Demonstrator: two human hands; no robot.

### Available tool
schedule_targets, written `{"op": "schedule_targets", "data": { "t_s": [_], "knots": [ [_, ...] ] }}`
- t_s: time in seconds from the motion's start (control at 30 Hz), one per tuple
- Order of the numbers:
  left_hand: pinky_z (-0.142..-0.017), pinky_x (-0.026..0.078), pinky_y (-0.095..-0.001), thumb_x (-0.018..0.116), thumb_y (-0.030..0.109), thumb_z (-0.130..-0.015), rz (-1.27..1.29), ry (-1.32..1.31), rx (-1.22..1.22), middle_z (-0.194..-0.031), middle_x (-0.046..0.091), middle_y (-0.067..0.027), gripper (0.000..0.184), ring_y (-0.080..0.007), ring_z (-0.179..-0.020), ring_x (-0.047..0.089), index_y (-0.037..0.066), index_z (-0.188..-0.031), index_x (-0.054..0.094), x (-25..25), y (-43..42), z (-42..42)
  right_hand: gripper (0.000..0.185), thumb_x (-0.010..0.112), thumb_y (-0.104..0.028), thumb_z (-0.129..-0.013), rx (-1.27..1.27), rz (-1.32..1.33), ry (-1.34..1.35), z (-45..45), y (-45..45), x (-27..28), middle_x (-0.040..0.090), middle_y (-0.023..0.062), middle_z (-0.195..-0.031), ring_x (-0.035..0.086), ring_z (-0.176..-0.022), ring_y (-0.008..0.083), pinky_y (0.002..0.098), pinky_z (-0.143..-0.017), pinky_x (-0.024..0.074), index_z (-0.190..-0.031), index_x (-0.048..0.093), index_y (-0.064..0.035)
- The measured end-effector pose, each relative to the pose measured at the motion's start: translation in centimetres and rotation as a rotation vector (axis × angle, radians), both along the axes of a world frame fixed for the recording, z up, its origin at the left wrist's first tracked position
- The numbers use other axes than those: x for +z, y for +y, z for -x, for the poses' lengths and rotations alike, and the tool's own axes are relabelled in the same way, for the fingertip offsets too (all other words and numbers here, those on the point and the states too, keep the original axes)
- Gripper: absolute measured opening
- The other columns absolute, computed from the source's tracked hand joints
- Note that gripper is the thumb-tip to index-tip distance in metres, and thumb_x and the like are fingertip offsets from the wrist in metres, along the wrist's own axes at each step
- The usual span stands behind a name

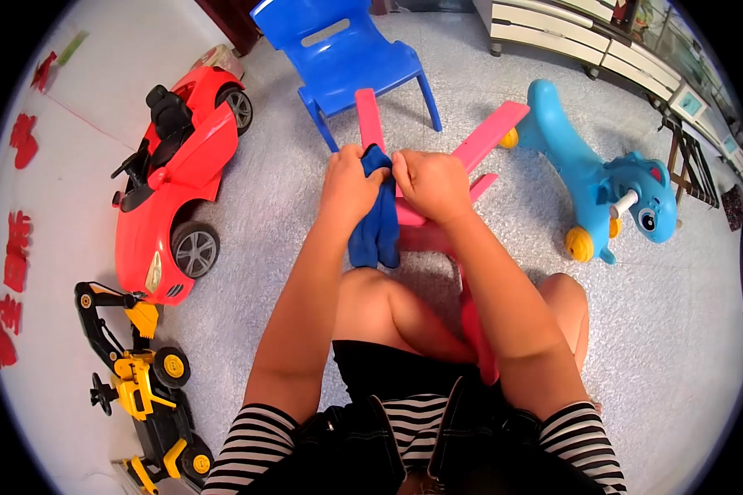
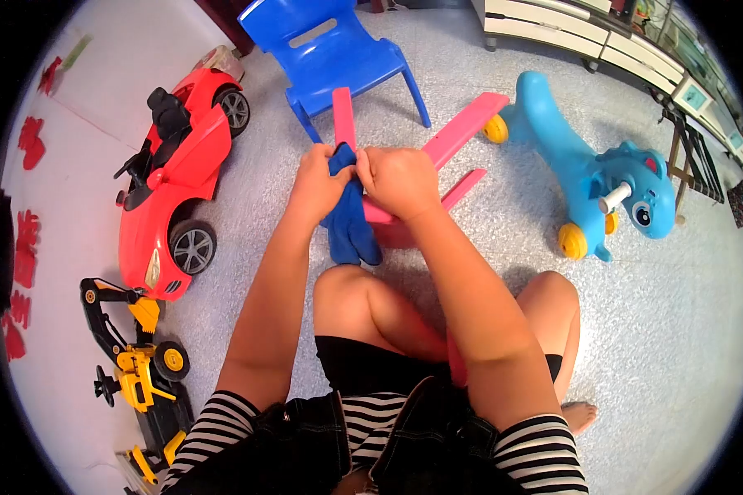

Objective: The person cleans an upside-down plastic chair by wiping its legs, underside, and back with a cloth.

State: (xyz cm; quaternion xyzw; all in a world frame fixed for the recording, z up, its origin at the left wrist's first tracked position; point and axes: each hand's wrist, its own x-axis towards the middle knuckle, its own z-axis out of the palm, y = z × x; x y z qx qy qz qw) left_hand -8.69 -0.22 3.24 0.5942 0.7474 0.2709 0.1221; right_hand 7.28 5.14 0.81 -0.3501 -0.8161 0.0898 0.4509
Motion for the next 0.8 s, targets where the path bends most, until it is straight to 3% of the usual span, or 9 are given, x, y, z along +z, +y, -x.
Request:
{"op": "schedule_targets", "data": {
  "t_s": [0.1, 0.17, 0.27, 0.43, 0.5, 0.53, 0.6, 0.7, 0.8],
  "knots": [
    [-0.096, 0.051, -0.0453, 0.073, 0.034, -0.092, -0.041, -0.179, 0.149, -0.121, 0.064, -0.032, 0.052, -0.0397, -0.117, 0.064, -0.007, -0.121, 0.061, -3.5, 1.0, 0.3, 0.033, 0.059, -0.029, -0.099, -0.011, 0.043, -0.03, -0.1, -0.2, 0.1, 0.067, 0.0147, -0.071, 0.064, -0.062, 0.0392, 0.0498, -0.057, 0.0508, -0.075, 0.067, -0.0089],
    [-0.089, 0.053, -0.0453, 0.071, 0.039, -0.093, 0.107, -0.698, 0.099, -0.114, 0.067, -0.0339, 0.057, -0.0419, -0.107, 0.068, -0.012, -0.115, 0.061, -5.1, 1.6, 0.9, 0.032, 0.058, -0.029, -0.099, 0.001, 0.029, -0.002, 0.3, -0.1, -0.2, 0.068, 0.0143, -0.071, 0.064, -0.062, 0.0391, 0.0496, -0.057, 0.0511, -0.075, 0.067, -0.0089],
    [-0.081, 0.054, -0.0453, 0.069, 0.042, -0.095, 0.04, -0.61, 0.186, -0.103, 0.07, -0.0331, 0.058, -0.042, -0.098, 0.071, -0.015, -0.107, 0.064, -5.9, 2.6, 0.5, 0.032, 0.058, -0.028, -0.099, 0.0, 0.039, -0.001, 0.4, -0.1, 0.0, 0.067, 0.0142, -0.071, 0.064, -0.061, 0.039, 0.0498, -0.058, 0.0512, -0.075, 0.067, -0.0085],
    [-0.079, 0.055, -0.0442, 0.067, 0.044, -0.096, 0.103, -0.54, 0.242, -0.1, 0.072, -0.0285, 0.057, -0.0371, -0.094, 0.072, -0.012, -0.109, 0.065, -4.7, 3.9, 0.9, 0.035, 0.058, -0.03, -0.099, -0.019, 0.032, -0.028, 0.6, 0.0, 0.2, 0.068, 0.0139, -0.07, 0.064, -0.06, 0.0383, 0.0494, -0.056, 0.0514, -0.072, 0.066, -0.0091],
    [-0.076, 0.055, -0.0407, 0.067, 0.04, -0.098, 0.146, -0.824, 0.205, -0.097, 0.072, -0.0212, 0.051, -0.029, -0.087, 0.07, -0.009, -0.113, 0.064, -4.3, 4.0, 1.0, 0.037, 0.058, -0.031, -0.099, -0.027, 0.023, -0.047, 0.4, -0.1, 0.3, 0.069, 0.0133, -0.07, 0.065, -0.059, 0.0373, 0.0486, -0.056, 0.0523, -0.07, 0.067, -0.0098],
    [-0.076, 0.055, -0.0407, 0.067, 0.04, -0.098, 0.142, -0.825, 0.204, -0.097, 0.072, -0.0212, 0.051, -0.029, -0.087, 0.07, -0.009, -0.113, 0.064, -4.0, 3.7, 0.9, 0.038, 0.057, -0.031, -0.099, -0.026, 0.013, -0.042, 0.3, -0.2, 0.3, 0.069, 0.0132, -0.07, 0.065, -0.06, 0.0373, 0.0486, -0.056, 0.0524, -0.07, 0.067, -0.0098],
    [-0.072, 0.054, -0.0367, 0.065, 0.032, -0.1, 0.178, -0.97, 0.15, -0.093, 0.07, -0.0131, 0.04, -0.0212, -0.082, 0.068, -0.005, -0.114, 0.065, -3.4, 2.5, 0.8, 0.038, 0.057, -0.032, -0.099, -0.023, -0.003, -0.035, 0.2, -0.3, 0.3, 0.069, 0.0131, -0.07, 0.065, -0.06, 0.0373, 0.0486, -0.057, 0.0524, -0.07, 0.066, -0.0098],
    [-0.072, 0.053, -0.031, 0.058, 0.023, -0.104, 0.176, -0.918, -0.035, -0.095, 0.068, -0.0062, 0.025, -0.0155, -0.079, 0.064, 0.001, -0.114, 0.065, -2.5, 0.5, 0.8, 0.038, 0.057, -0.032, -0.099, -0.028, 0.007, -0.066, 0.1, -0.3, 0.3, 0.069, 0.0127, -0.069, 0.065, -0.06, 0.037, 0.0486, -0.057, 0.0525, -0.069, 0.065, -0.0097],
    [-0.074, 0.052, -0.0312, 0.058, 0.02, -0.104, 0.09, -0.855, -0.016, -0.096, 0.068, -0.0057, 0.022, -0.0154, -0.082, 0.063, 0.001, -0.115, 0.065, -2.5, -0.4, 0.3, 0.037, 0.057, -0.031, -0.099, -0.012, -0.001, -0.069, 0.2, -0.3, 0.2, 0.068, 0.0126, -0.069, 0.065, -0.06, 0.0368, 0.0485, -0.056, 0.0524, -0.069, 0.065, -0.0096]
  ]
}}
